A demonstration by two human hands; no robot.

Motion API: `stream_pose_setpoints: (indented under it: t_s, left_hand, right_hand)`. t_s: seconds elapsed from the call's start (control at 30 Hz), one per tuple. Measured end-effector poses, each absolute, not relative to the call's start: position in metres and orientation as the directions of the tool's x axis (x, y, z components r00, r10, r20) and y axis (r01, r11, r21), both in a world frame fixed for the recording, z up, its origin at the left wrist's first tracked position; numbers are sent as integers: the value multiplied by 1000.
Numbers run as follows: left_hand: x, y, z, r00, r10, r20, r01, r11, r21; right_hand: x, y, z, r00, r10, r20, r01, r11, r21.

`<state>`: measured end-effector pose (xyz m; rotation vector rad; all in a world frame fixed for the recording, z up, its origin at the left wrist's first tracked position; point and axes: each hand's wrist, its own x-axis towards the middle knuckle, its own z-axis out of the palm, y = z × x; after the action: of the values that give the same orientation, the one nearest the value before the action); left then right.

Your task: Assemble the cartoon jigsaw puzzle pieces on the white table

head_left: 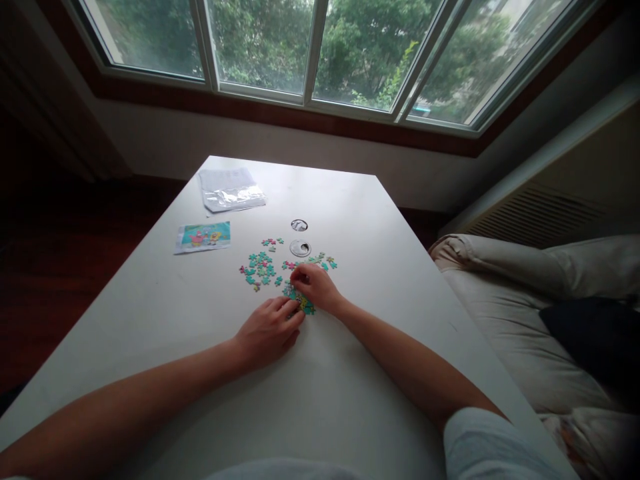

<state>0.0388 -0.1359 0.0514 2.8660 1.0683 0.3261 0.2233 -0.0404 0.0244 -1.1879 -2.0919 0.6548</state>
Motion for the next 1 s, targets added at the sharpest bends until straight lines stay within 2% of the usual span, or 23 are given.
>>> stream_pose_setpoints:
  t_s: [0.2, 0.4, 1.0]
  left_hand:
    - [39, -136, 50, 738, 653, 172, 638, -757, 142]
    - [39, -135, 51, 742, 649, 170, 634, -761, 136]
    - [40, -134, 53, 741, 657, 142, 643, -754, 133]
  right_hand:
    - [222, -41, 24, -411, 848, 334, 591, 527, -611]
    - [224, -42, 25, -441, 837, 324, 624, 545, -560]
    - [225, -42, 19, -427, 855, 295, 732, 518, -442]
